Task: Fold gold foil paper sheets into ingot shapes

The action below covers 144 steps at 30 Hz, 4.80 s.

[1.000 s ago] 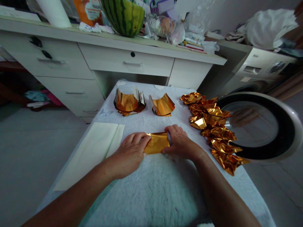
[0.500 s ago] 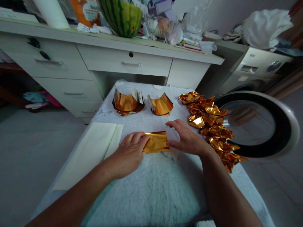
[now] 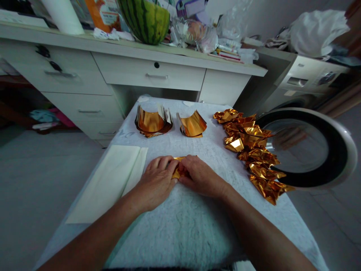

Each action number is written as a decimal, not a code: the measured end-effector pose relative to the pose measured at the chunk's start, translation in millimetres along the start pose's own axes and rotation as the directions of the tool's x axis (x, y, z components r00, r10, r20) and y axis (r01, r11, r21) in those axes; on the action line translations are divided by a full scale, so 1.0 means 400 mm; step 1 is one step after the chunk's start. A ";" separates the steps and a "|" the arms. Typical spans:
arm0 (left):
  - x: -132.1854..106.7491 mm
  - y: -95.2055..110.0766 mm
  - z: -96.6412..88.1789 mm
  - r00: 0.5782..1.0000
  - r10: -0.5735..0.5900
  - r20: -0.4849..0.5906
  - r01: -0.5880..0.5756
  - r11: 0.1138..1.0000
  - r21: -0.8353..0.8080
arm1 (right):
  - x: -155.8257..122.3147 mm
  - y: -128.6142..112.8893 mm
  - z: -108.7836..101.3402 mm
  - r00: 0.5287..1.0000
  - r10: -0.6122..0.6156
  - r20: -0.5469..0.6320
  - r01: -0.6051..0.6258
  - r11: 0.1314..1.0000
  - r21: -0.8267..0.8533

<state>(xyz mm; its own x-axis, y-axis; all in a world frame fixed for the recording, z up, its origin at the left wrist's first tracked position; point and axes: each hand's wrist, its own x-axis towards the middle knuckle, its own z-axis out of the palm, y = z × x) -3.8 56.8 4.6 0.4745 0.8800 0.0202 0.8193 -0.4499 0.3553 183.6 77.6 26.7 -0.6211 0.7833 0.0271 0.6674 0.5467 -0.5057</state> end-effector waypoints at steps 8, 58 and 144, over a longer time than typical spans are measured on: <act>0.002 -0.010 -0.017 0.995 -0.010 0.102 0.021 0.994 -0.106 | -0.013 0.012 -0.013 0.998 0.032 0.051 -0.032 0.999 0.000; -0.002 0.001 -0.019 0.988 -0.004 -0.156 -0.011 0.995 -0.096 | -0.028 0.065 -0.069 0.999 -0.038 0.031 0.036 0.998 0.059; 0.006 0.019 -0.036 0.982 -0.158 0.104 0.152 0.987 0.059 | -0.010 0.043 -0.053 0.946 0.309 0.097 -0.305 0.951 -0.055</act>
<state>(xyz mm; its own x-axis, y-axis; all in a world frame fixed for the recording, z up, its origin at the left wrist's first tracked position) -0.9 57.8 20.7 0.3704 0.9192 -0.1334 0.8995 -0.3191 0.2986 206.3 90.2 36.0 -0.4209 0.8814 -0.2145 0.8465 0.2966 -0.4420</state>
